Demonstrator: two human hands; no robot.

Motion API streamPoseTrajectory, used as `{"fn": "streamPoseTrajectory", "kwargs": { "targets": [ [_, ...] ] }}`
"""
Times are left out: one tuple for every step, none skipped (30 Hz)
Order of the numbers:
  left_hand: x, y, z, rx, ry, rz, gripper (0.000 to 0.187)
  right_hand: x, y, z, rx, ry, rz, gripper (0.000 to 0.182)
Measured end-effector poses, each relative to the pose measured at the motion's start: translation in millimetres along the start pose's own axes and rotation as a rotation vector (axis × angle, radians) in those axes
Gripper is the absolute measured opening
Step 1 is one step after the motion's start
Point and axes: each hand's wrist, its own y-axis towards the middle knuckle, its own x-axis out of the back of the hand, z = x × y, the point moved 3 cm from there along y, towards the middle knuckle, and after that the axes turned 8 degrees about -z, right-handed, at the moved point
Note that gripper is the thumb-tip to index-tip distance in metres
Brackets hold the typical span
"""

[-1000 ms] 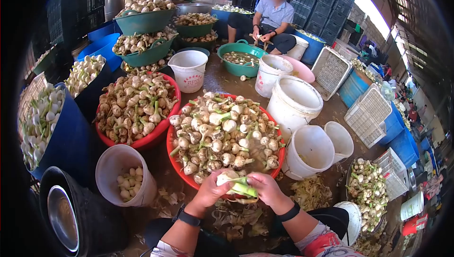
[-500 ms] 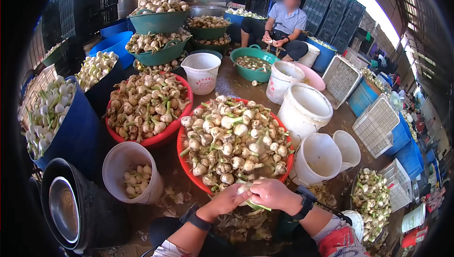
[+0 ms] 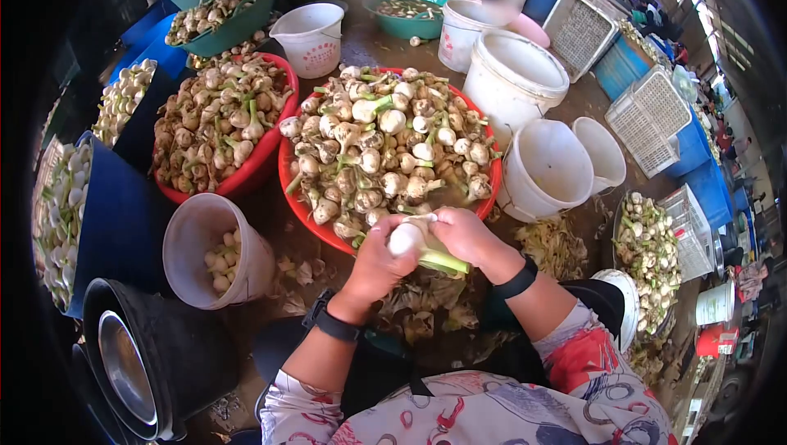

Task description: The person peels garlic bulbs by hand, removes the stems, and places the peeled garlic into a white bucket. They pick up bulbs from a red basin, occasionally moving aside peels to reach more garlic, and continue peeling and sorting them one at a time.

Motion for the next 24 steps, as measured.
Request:
{"fn": "streamPoseTrajectory", "kwargs": {
  "targets": [
    [2,3,10,-0.031,-0.125,-0.007,0.036,-6,0,-8,-0.298,0.528,0.004,0.017],
    [-2,3,12,-0.038,-0.119,-0.005,0.036,-15,-1,-14,-0.592,1.060,0.010,0.017],
    [-8,3,15,0.092,-0.458,-0.062,0.031,-17,-2,-14,-0.584,1.236,0.011,0.017],
    [-11,5,19,0.221,-0.801,-0.119,0.027,-19,-3,-15,-0.614,1.285,-0.014,0.017],
    [-12,8,26,0.277,-0.860,-0.125,0.019,-24,-2,-11,-0.551,1.362,-0.051,0.017],
    [-11,9,26,0.269,-0.862,-0.135,0.019,-31,-1,-6,-0.488,1.440,-0.082,0.017],
    [-7,11,27,0.321,-0.933,-0.191,0.021,-39,-3,-6,-0.459,1.354,-0.163,0.019],
    [-2,11,29,0.379,-1.003,-0.248,0.025,-40,-5,-10,-0.210,0.743,-0.191,0.018],
    [6,14,35,0.450,-1.011,-0.363,0.029,-32,-12,11,0.047,0.503,-0.239,0.018],
    [12,15,38,0.451,-1.011,-0.261,0.030,-23,-24,32,0.298,0.257,-0.279,0.018],
    [15,15,42,0.431,-1.006,-0.338,0.032,-20,-27,42,0.285,0.324,-0.217,0.020],
    [19,15,40,0.410,-0.994,-0.410,0.034,-17,-32,45,0.286,0.331,-0.211,0.020],
    [25,14,36,0.401,-0.977,-0.504,0.035,-21,-40,46,0.324,0.212,0.007,0.019],
    [28,16,26,0.392,-0.961,-0.595,0.035,-24,-47,48,0.359,0.088,0.225,0.018],
    [38,22,31,0.358,-1.040,-0.561,0.034,-30,-50,50,0.235,-0.110,0.523,0.022],
    [42,25,30,0.316,-1.058,-0.587,0.033,-37,-49,35,0.232,-0.111,0.524,0.022],
    [39,24,30,0.329,-1.010,-0.559,0.033,-46,-45,2,0.105,-0.213,0.448,0.026],
    [34,25,29,0.332,-0.971,-0.523,0.032,-40,-36,-12,-0.019,-0.323,0.363,0.031],
    [25,22,30,0.353,-0.875,-0.505,0.030,-34,-24,-14,0.023,0.022,0.078,0.041],
    [17,19,34,0.324,-0.744,-0.439,0.030,-18,-14,4,0.000,0.173,-0.157,0.045],
    [5,12,50,0.349,-0.756,-0.305,0.029,-11,-7,19,0.138,0.336,-0.308,0.046],
    [-5,13,59,0.350,-0.762,-0.170,0.028,-27,0,9,0.016,0.567,-0.172,0.041],
    [-17,10,43,0.497,-0.732,-0.122,0.028,-40,12,-17,-0.171,0.584,-0.176,0.031],
    [-21,8,49,0.523,-0.754,-0.128,0.034,-51,25,-43,-0.355,0.602,-0.174,0.023]
  ]
}}
